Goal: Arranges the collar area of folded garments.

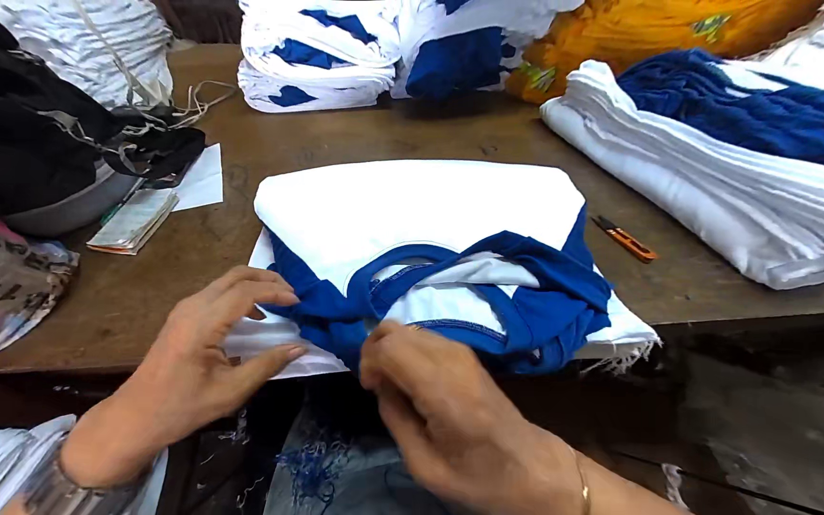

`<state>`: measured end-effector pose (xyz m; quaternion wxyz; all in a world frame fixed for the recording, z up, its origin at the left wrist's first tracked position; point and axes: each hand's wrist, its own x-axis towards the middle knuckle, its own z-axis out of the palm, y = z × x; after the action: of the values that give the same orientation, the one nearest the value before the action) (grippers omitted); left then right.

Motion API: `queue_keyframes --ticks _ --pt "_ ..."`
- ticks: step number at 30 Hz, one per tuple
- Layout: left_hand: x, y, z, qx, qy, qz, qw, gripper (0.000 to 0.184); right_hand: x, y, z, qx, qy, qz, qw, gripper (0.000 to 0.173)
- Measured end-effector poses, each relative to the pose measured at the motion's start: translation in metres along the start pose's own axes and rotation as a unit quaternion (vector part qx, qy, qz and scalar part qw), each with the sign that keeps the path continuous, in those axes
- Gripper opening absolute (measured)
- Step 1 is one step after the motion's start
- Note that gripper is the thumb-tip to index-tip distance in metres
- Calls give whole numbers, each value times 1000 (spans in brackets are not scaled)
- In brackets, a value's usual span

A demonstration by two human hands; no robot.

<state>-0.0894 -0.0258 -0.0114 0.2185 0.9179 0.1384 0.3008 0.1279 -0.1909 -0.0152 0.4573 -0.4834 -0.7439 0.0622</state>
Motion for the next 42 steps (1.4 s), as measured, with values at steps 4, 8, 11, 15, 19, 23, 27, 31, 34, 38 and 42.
queue_keyframes --ticks 4,8,11,15,19,23,27,31,34,38,42 --pt "13 8 23 29 17 46 998 29 19 28 -14 -195 42 36 979 22" --pt "22 -1 27 35 9 36 999 31 30 43 8 -216 30 8 976 8" --pt "21 -4 27 13 38 41 998 12 33 37 12 -200 63 -4 978 10" --pt "14 1 14 -17 -53 70 996 15 14 -3 11 -206 -3 -44 978 16" --pt "8 2 14 76 -84 71 991 20 -25 5 10 -179 -67 -56 980 17" --pt "23 34 26 41 -45 72 996 34 -40 9 -89 -155 -5 29 987 28" --pt "45 58 79 136 -107 156 973 58 -62 67 -142 -250 -84 65 962 34" --pt "37 70 111 67 -246 219 942 36 -78 72 -158 -251 -239 53 937 12" --pt "47 87 60 -115 -293 178 932 30 -68 48 -204 -217 -254 111 936 8" --pt "67 97 33 -41 -138 149 978 32 -64 81 -229 -313 -181 147 921 26" --pt "89 93 89 47 -69 181 980 54 -78 119 -196 -365 -152 77 915 9"
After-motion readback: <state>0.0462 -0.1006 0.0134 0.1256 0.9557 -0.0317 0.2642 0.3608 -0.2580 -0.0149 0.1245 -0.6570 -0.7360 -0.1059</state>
